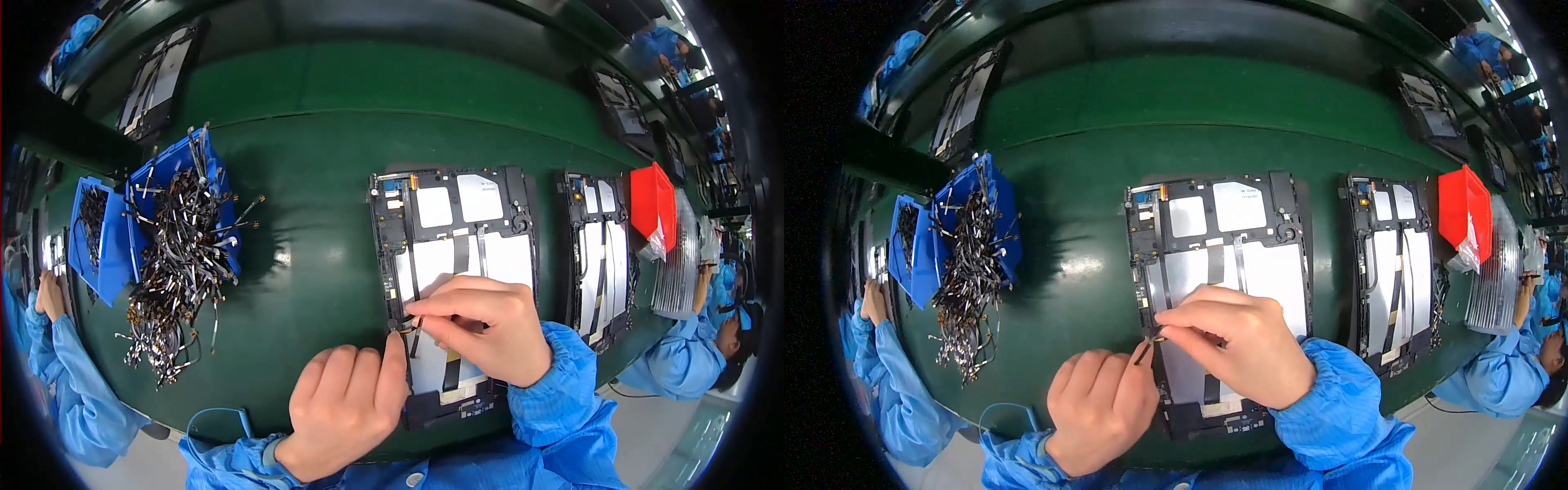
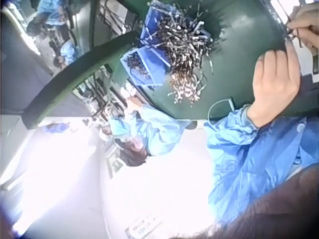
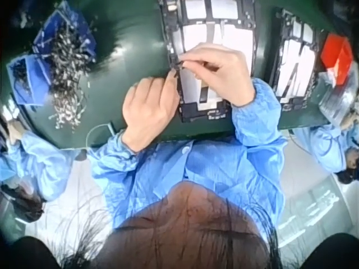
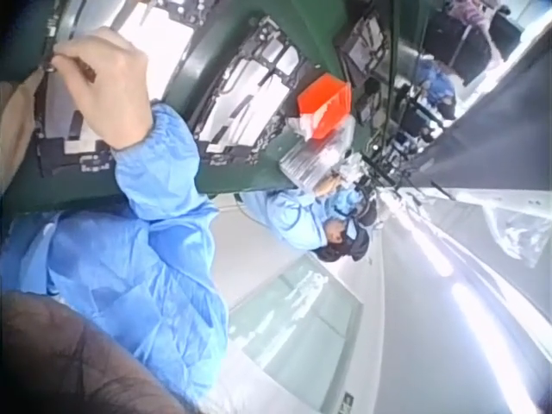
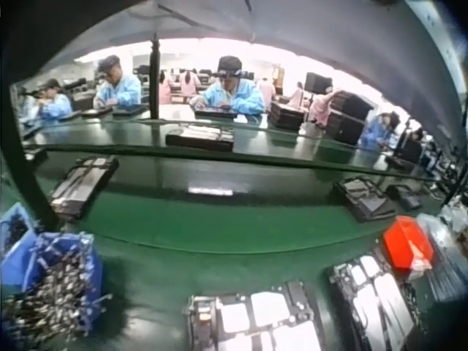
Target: The person installs ribbon cables and small electronic parts into device housings by hand, taking the components from bins and fitting them into the housings.
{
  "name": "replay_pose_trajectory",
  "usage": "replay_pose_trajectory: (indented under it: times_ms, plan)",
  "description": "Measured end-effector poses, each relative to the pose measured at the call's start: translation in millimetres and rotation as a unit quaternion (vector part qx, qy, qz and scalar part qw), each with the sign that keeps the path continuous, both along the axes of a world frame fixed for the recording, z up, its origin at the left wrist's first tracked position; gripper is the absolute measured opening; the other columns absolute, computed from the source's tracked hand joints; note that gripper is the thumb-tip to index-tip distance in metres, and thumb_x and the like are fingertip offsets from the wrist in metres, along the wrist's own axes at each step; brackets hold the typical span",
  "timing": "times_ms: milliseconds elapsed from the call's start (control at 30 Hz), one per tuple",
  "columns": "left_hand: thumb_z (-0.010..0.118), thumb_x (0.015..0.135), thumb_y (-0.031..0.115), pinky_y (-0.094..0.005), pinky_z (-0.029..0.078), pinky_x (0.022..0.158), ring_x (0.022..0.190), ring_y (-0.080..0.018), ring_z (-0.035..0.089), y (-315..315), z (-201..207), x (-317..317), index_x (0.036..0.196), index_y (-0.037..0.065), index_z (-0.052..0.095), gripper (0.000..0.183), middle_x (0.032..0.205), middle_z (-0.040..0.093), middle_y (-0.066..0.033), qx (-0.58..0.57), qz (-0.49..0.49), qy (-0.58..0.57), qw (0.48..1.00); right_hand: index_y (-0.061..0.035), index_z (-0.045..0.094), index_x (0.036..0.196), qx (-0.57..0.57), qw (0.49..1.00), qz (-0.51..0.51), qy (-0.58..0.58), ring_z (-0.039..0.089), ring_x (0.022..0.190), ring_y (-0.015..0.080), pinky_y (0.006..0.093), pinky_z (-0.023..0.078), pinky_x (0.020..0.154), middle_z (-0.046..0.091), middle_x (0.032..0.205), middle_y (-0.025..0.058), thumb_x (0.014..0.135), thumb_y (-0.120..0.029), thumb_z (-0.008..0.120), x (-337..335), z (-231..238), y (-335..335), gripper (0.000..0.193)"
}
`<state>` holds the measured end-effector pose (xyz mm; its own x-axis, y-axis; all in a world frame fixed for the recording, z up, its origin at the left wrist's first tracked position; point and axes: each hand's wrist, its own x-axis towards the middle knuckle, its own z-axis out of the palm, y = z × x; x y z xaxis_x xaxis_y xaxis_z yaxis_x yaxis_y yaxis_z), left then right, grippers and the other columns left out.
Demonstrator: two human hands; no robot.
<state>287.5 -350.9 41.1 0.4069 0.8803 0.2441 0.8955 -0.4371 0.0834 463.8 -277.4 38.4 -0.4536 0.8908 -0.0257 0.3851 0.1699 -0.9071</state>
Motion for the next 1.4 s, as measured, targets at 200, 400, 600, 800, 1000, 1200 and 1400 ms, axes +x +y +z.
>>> replay_pose_trajectory:
  times_ms: [200,400,600,800,1000,1200,1400]
  plan:
    - [0.058,0.080,0.013,-0.0334,0.053,0.093,0.074,-0.0171,0.057,-3,-10,20,0.085,0.007,0.063,0.009,0.075,0.054,-0.0037,0.053,-0.095,-0.100,0.989,0.0000,0.073,0.097,0.019,1.000,0.002,0.008,0.064,0.069,0.0171,0.0261,0.052,0.059,0.069,0.082,0.0108,0.076,0.007,0.071,1,-4,-2,0.022]
    - [0.060,0.079,0.013,-0.0321,0.054,0.087,0.086,-0.0226,0.059,-5,-19,26,0.087,0.005,0.060,0.011,0.091,0.055,-0.0083,0.045,-0.074,-0.041,0.995,-0.0009,0.071,0.095,0.127,0.991,-0.039,-0.024,0.062,0.073,0.0229,0.0316,0.051,0.062,0.063,0.083,0.0085,0.075,-0.002,0.074,-2,-4,-4,0.019]
    - [0.061,0.081,0.014,-0.0271,0.053,0.080,0.093,-0.0236,0.062,-3,-20,30,0.083,0.006,0.059,0.008,0.101,0.061,-0.0105,0.056,-0.037,-0.037,0.997,-0.0037,0.074,0.089,0.099,0.991,-0.083,-0.026,0.059,0.069,0.0125,0.0240,0.046,0.054,0.063,0.085,0.0056,0.072,0.001,0.078,0,-12,4,0.018]
    - [0.059,0.082,0.011,-0.0236,0.052,0.080,0.091,-0.0198,0.063,-2,-20,31,0.073,0.006,0.055,0.011,0.104,0.069,-0.0128,0.044,-0.020,-0.023,0.999,-0.0041,0.075,0.089,0.123,0.989,-0.076,-0.039,0.062,0.072,0.0139,0.0243,0.049,0.057,0.064,0.084,0.0058,0.072,0.003,0.076,-1,-16,5,0.019]
    - [0.058,0.082,0.010,-0.0233,0.052,0.079,0.089,-0.0188,0.063,-1,-21,30,0.069,0.007,0.052,0.014,0.104,0.069,-0.0133,0.044,-0.020,-0.025,0.999,-0.0031,0.071,0.083,0.127,0.987,-0.096,-0.034,0.060,0.071,0.0217,0.0317,0.049,0.061,0.062,0.080,0.0059,0.073,-0.002,0.075,-5,-18,4,0.011]
    - [0.056,0.084,0.012,-0.0239,0.052,0.079,0.087,-0.0194,0.064,0,-20,29,0.071,0.006,0.051,0.015,0.104,0.069,-0.0139,0.044,-0.032,-0.011,0.998,-0.0020,0.073,0.092,0.070,0.991,-0.112,-0.027,0.059,0.067,0.0082,0.0209,0.045,0.051,0.065,0.085,0.0057,0.075,0.002,0.075,-8,-11,11,0.017]
    - [0.056,0.084,0.013,-0.0245,0.052,0.080,0.087,-0.0197,0.064,0,-16,32,0.072,0.006,0.051,0.015,0.104,0.068,-0.0140,0.035,-0.023,-0.018,0.999,0.0006,0.072,0.090,0.061,0.992,-0.114,-0.007,0.061,0.069,0.0101,0.0205,0.048,0.052,0.065,0.085,0.0082,0.078,0.000,0.074,-8,-20,15,0.013]
